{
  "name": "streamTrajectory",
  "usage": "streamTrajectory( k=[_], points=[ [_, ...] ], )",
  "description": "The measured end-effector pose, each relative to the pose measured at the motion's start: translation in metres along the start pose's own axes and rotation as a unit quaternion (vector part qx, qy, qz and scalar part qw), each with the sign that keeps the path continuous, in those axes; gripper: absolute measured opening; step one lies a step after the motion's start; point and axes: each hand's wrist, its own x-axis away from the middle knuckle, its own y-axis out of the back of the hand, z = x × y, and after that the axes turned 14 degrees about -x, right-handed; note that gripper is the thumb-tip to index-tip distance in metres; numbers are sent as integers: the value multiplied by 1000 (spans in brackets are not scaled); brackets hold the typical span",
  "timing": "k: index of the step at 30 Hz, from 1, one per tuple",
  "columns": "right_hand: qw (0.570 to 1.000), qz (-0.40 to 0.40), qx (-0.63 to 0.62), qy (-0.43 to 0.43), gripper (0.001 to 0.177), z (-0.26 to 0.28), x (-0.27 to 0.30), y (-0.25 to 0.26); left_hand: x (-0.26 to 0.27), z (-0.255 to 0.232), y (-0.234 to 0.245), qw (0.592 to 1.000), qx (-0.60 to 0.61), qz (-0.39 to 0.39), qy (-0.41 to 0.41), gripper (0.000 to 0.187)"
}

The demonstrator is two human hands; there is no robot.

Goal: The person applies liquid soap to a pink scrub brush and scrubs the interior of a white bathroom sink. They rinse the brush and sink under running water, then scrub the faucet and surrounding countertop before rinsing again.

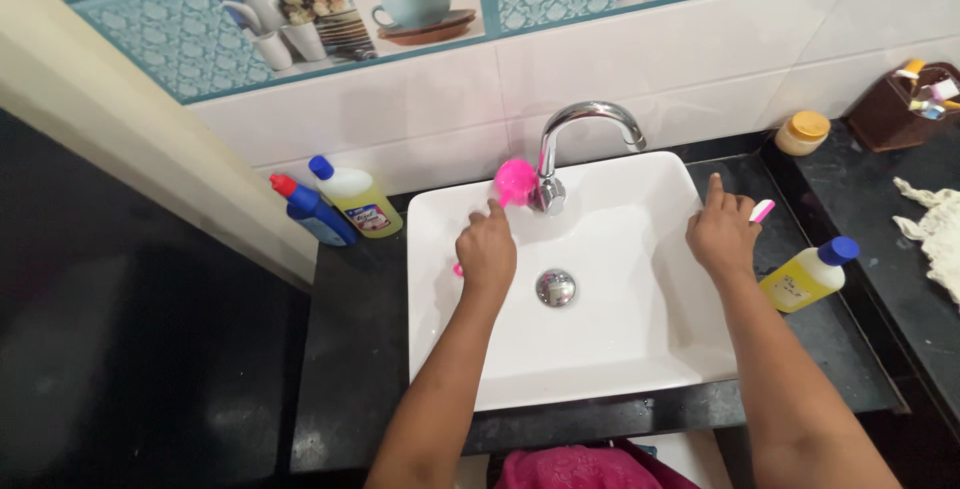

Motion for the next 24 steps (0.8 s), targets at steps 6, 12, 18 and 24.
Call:
streamTrajectory(
  k=[6,12,18,24],
  points=[
    [1000,14,8,-1,70,4,1,2,75,7,-8,998,7,57,-22,56],
    [1000,3,14,6,68,11,5,7,51,50,-32,997,-26,18,69,41],
    [999,10,31,1,70,17,3,10,57,34,-16,995,70,40,62,38],
    [999,20,31,-11,69,21,3,14,76,24,71,991,111,55,50,37]
  ],
)
